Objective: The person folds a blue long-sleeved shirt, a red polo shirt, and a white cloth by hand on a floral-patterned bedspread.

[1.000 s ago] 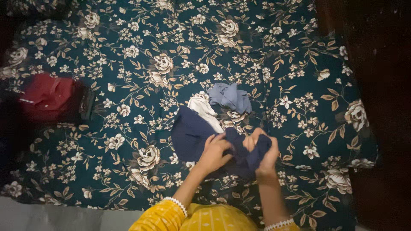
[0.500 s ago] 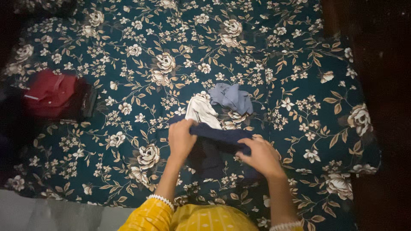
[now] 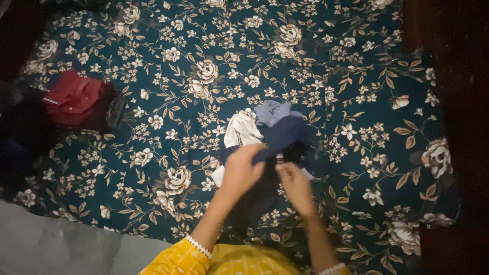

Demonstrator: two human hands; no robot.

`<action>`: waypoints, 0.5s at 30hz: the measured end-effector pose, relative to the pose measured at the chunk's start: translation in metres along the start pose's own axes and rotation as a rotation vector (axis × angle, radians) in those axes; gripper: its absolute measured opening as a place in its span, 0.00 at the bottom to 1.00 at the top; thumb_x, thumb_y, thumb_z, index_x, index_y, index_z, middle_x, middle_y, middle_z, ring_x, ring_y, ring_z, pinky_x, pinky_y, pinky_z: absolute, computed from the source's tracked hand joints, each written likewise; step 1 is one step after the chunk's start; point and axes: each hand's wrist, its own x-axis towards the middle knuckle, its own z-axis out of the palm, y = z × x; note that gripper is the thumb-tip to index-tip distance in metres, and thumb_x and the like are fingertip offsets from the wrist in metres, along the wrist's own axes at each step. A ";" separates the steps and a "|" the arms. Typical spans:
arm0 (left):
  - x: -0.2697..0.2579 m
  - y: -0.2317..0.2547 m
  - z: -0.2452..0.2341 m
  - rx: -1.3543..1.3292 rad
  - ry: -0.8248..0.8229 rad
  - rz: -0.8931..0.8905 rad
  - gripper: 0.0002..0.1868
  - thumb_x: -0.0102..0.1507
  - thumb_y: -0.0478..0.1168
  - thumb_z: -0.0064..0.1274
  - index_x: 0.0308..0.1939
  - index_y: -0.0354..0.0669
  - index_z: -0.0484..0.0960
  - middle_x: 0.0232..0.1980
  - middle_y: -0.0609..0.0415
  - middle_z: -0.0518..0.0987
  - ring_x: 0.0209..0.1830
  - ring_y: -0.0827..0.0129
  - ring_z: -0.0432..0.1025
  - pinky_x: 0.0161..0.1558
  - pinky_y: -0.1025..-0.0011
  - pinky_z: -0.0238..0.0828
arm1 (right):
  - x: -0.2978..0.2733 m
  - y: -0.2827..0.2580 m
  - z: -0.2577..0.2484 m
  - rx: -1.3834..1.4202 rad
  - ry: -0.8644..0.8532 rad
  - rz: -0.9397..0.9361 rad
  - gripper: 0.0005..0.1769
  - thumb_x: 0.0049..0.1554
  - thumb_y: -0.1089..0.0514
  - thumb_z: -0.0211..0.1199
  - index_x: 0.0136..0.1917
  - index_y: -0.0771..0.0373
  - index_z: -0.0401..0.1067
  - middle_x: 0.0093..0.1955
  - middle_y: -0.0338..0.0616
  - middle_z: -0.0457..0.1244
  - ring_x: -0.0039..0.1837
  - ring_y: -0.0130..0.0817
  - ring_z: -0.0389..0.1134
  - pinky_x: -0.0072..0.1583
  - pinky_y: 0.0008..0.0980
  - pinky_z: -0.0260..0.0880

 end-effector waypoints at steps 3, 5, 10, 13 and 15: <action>-0.010 0.030 0.016 0.028 -0.281 0.067 0.19 0.56 0.37 0.57 0.52 0.44 0.83 0.50 0.45 0.83 0.49 0.49 0.78 0.51 0.58 0.75 | 0.006 -0.004 0.030 0.476 -0.158 0.024 0.12 0.63 0.51 0.60 0.54 0.59 0.71 0.46 0.45 0.71 0.48 0.39 0.74 0.51 0.38 0.73; -0.023 0.050 0.021 0.055 -0.451 0.130 0.23 0.57 0.39 0.56 0.57 0.45 0.81 0.51 0.45 0.82 0.50 0.48 0.77 0.51 0.57 0.75 | 0.011 -0.008 0.041 0.823 -0.210 0.068 0.12 0.63 0.50 0.60 0.55 0.59 0.71 0.47 0.45 0.70 0.49 0.39 0.74 0.51 0.38 0.73; -0.037 0.073 0.007 -0.138 -0.715 0.075 0.40 0.57 0.41 0.58 0.74 0.44 0.66 0.60 0.42 0.75 0.48 0.44 0.75 0.45 0.56 0.74 | 0.026 -0.021 0.038 1.241 -0.232 0.094 0.13 0.63 0.50 0.60 0.56 0.58 0.71 0.49 0.45 0.70 0.51 0.39 0.73 0.53 0.38 0.72; -0.047 0.053 0.006 -0.386 -0.476 0.241 0.37 0.59 0.44 0.63 0.68 0.32 0.68 0.52 0.37 0.76 0.51 0.45 0.74 0.47 0.58 0.73 | 0.032 -0.026 0.024 1.327 -0.213 0.084 0.13 0.63 0.49 0.59 0.57 0.58 0.71 0.50 0.45 0.69 0.52 0.39 0.72 0.54 0.38 0.71; -0.057 0.023 0.016 -0.519 -0.445 -0.103 0.25 0.63 0.43 0.56 0.62 0.39 0.74 0.47 0.48 0.83 0.45 0.61 0.79 0.48 0.65 0.77 | 0.029 -0.023 0.011 1.344 -0.193 0.078 0.13 0.64 0.49 0.59 0.57 0.58 0.71 0.51 0.44 0.69 0.52 0.39 0.72 0.54 0.38 0.71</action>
